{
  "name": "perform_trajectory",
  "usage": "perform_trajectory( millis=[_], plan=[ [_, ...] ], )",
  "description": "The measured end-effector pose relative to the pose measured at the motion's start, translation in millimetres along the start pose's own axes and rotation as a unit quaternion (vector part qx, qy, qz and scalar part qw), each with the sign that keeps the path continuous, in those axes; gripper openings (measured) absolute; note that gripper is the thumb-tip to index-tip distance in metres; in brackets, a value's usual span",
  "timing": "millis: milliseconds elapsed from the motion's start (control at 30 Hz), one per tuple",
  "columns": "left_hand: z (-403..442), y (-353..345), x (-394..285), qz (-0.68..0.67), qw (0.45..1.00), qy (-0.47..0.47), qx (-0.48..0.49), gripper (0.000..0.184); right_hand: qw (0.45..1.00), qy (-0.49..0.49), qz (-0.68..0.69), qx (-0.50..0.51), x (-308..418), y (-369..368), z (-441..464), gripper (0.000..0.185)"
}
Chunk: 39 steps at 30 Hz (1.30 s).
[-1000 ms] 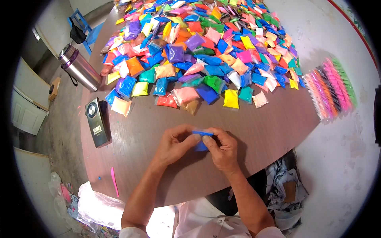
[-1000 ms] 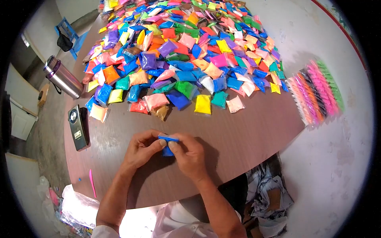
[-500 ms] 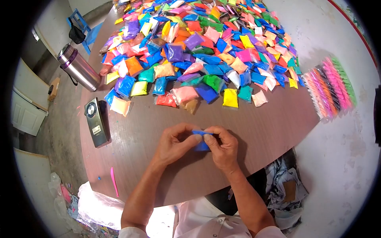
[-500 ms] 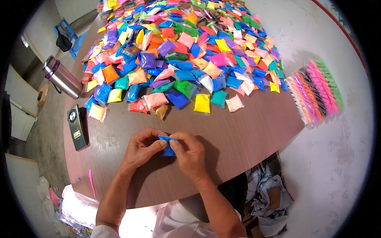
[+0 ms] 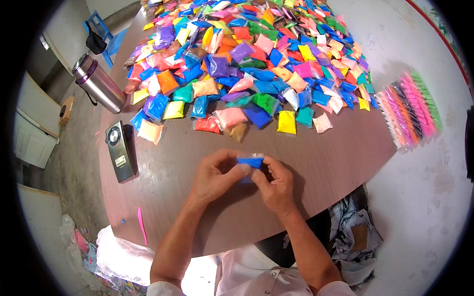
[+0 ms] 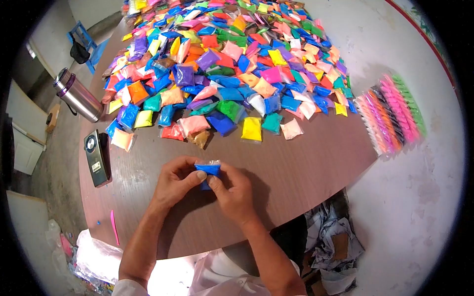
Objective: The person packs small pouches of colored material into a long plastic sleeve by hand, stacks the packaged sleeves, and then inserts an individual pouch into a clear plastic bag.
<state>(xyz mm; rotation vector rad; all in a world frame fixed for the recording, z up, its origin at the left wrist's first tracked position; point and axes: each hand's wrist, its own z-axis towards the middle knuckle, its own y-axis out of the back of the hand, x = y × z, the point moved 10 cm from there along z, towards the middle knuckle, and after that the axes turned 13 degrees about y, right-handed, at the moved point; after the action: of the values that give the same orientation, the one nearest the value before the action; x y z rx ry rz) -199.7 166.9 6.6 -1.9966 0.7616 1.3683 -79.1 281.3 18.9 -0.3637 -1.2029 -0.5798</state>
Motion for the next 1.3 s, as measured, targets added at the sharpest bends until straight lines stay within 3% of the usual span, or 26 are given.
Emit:
perform_trajectory(
  millis=[167, 233, 300, 333, 400, 533, 667, 733, 933, 1033, 1100, 1133, 1167, 1200, 1233, 1300],
  plan=[
    [1.0, -8.0, 8.5, 0.095, 0.995, -0.001, 0.031, 0.027, 0.998, 0.03, -0.034, -0.032, -11.0, 10.8, -1.5, 0.028],
    [-8.9, -10.4, 7.5, -0.079, 0.995, 0.052, 0.026, 0.025, 0.998, 0.025, -0.052, 0.006, -1.4, 2.9, 3.0, 0.026],
    [0.7, 3.5, 14.3, -0.014, 0.999, 0.017, 0.025, 0.02, 0.983, 0.04, -0.163, 0.07, 29.5, -0.5, 11.9, 0.025],
    [-1.0, -0.3, 17.6, -0.121, 0.991, 0.027, 0.041, 0.016, 0.983, 0.055, -0.16, 0.068, 40.0, 0.5, 14.7, 0.026],
    [1.4, 10.3, 9.7, 0.022, 1.0, -0.009, -0.001, 0.009, 0.991, 0.067, -0.101, 0.046, 30.3, 0.3, 10.3, 0.028],
    [3.4, 1.9, 7.4, 0.013, 0.999, -0.035, 0.03, 0.013, 0.998, 0.065, -0.003, 0.018, 0.6, 0.5, 2.5, 0.03],
    [-2.7, -14.5, -1.2, 0.037, 0.998, -0.032, 0.029, 0.02, 0.994, 0.106, -0.007, 0.005, 2.2, 5.4, 3.6, 0.032],
    [-5.2, -18.1, -5.1, 0.046, 0.998, -0.027, 0.028, 0.022, 0.996, -0.028, 0.085, -0.003, -20.7, 2.1, -2.0, 0.033],
    [0.6, -7.8, 5.8, 0.041, 0.998, -0.016, 0.04, 0.019, 0.996, 0.084, -0.028, -0.014, 3.1, 1.5, 5.2, 0.039],
    [0.7, -3.5, 7.8, 0.052, 0.998, -0.033, 0.006, 0.018, 0.999, -0.005, -0.006, -0.037, -1.9, 7.2, 1.6, 0.048],
    [-4.9, 4.2, 0.7, 0.132, 0.984, -0.077, -0.091, 0.02, 0.999, -0.013, -0.036, -0.01, 7.4, 5.8, 3.6, 0.051],
    [-4.3, 1.9, 5.2, 0.133, 0.984, -0.076, -0.092, 0.02, 0.997, -0.019, -0.067, 0.018, 8.0, 1.7, 3.8, 0.053],
    [-12.6, -1.2, -5.2, 0.207, 0.956, -0.161, -0.134, 0.024, 0.998, -0.02, -0.064, 0.018, 6.1, -0.8, 3.5, 0.053],
    [-25.1, -6.8, -16.4, 0.277, 0.913, -0.242, -0.174, 0.03, 0.994, 0.05, -0.1, -0.006, 17.4, 1.4, 5.8, 0.051],
    [-28.1, -10.4, -21.1, 0.279, 0.913, -0.24, -0.175, 0.03, 0.983, 0.119, -0.135, -0.03, 29.0, 3.2, 5.3, 0.048],
    [-42.8, -43.7, -43.1, 0.366, 0.865, -0.321, -0.122, 0.038, 0.976, 0.147, -0.153, -0.042, 31.1, 10.3, 6.6, 0.043]
  ],
)
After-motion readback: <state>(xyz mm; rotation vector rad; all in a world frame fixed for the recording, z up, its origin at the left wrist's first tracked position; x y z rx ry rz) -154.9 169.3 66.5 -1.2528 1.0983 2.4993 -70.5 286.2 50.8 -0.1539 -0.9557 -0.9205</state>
